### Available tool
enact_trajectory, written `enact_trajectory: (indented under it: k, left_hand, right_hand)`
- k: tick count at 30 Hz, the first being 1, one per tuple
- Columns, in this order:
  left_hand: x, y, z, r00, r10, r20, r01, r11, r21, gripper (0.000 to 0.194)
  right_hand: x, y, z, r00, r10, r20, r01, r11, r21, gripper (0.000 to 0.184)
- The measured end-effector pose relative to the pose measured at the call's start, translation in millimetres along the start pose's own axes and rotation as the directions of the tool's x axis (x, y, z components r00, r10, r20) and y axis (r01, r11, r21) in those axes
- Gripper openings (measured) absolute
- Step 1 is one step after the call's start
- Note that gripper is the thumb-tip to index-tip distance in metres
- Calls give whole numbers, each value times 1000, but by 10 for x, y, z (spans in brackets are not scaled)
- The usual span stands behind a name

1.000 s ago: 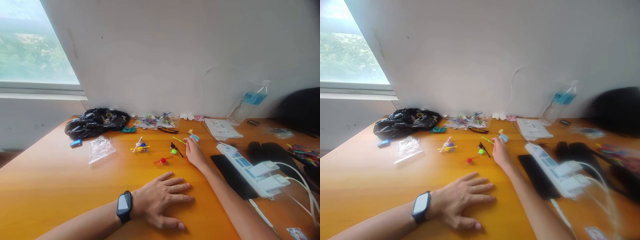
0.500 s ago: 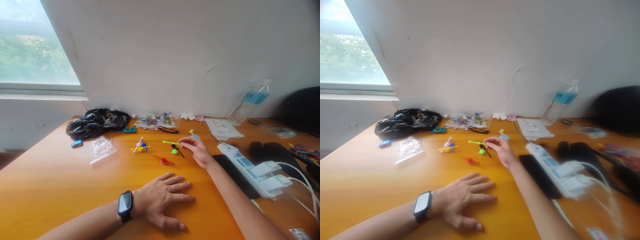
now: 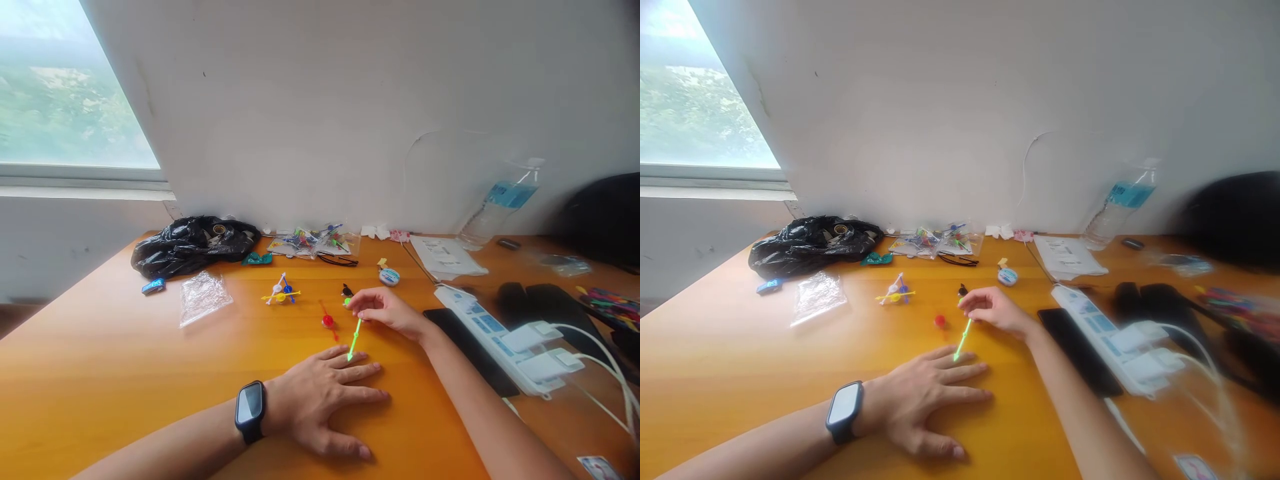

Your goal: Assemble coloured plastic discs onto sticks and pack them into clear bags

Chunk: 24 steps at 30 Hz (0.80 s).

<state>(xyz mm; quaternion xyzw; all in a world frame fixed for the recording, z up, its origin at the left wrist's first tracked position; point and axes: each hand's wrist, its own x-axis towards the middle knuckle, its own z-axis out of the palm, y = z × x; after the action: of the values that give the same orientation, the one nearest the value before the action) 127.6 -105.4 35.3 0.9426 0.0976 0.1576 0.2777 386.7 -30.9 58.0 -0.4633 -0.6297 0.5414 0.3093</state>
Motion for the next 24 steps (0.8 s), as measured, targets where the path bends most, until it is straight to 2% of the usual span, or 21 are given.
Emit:
enact_trajectory:
  k: [5, 10, 16, 24]
  left_hand:
    - [8, -11, 5, 1000, 22, 1, -22, 1000, -1, 80]
    - [1, -13, 6, 999, 35, 6, -34, 999, -18, 81]
    - [-7, -23, 24, 999, 37, 17, -36, 998, -42, 82]
    - [1, -28, 34, 999, 34, 11, -34, 999, -43, 81]
  right_hand:
    - [40, 108, -93, 998, -43, -35, 41, 997, -58, 27]
    - [59, 198, -174, 999, -22, -24, 21, 998, -54, 28]
    - [105, 267, -139, 998, -7, -66, 4, 999, -44, 38]
    - [157, 338, -79, 997, -32, -75, 30, 999, -32, 41]
